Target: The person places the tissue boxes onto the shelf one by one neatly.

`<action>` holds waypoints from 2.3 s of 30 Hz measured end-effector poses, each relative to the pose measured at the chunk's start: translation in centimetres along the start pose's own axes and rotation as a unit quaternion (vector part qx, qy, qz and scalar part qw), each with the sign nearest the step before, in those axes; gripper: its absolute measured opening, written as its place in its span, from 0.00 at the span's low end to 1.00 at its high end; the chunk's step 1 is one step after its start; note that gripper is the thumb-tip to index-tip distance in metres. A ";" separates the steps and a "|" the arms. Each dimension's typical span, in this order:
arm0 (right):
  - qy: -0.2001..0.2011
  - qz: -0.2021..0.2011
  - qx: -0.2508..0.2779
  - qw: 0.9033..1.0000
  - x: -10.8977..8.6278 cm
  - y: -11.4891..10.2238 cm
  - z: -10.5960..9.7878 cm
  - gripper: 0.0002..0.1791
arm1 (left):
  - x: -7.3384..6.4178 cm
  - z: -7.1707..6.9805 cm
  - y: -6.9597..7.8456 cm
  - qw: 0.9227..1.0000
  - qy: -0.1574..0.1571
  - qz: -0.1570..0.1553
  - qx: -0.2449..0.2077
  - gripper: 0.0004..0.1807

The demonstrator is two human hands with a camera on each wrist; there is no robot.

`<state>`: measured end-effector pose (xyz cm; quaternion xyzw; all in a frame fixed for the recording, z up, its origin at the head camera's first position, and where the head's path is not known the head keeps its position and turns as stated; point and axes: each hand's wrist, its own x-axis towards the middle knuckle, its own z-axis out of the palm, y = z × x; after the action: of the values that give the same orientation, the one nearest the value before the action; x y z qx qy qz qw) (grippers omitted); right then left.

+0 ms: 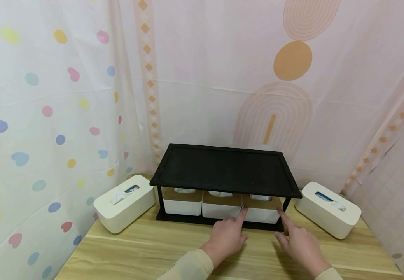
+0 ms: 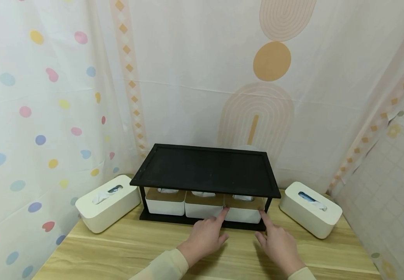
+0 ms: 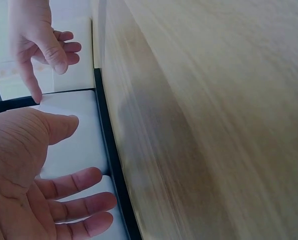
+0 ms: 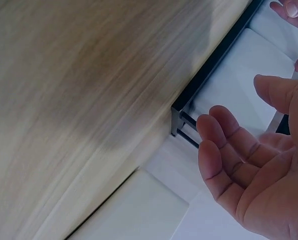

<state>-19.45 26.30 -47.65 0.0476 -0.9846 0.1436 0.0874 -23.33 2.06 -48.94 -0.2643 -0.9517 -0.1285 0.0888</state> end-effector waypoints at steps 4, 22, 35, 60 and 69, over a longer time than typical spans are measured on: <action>0.003 -0.001 0.003 1.000 0.0 0.0 0.1 0.40 | 0.0 0.1 -0.1 1.000 -0.002 0.002 -0.004 0.44; -0.007 0.067 0.149 0.986 -0.3 -2.6 -0.7 0.46 | -2.7 -2.4 -1.6 0.984 0.023 -0.060 -0.165 0.42; -0.015 0.127 0.296 0.946 -1.5 -6.4 -0.9 0.49 | -8.6 -6.6 -7.3 0.960 0.116 -0.181 -0.177 0.37; -0.032 0.097 0.349 0.931 -1.4 -8.5 0.4 0.43 | -14.8 -10.0 -20.0 0.928 0.146 -0.344 0.002 0.48; -0.065 0.039 0.346 0.935 -0.9 -10.6 1.5 0.44 | -14.8 -9.1 -21.2 0.930 0.113 -0.349 0.008 0.49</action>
<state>-17.56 15.81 -46.28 0.0456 -0.8784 0.4757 -0.0039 -21.04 -25.30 -47.98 0.1015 -0.9684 -0.1733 0.1477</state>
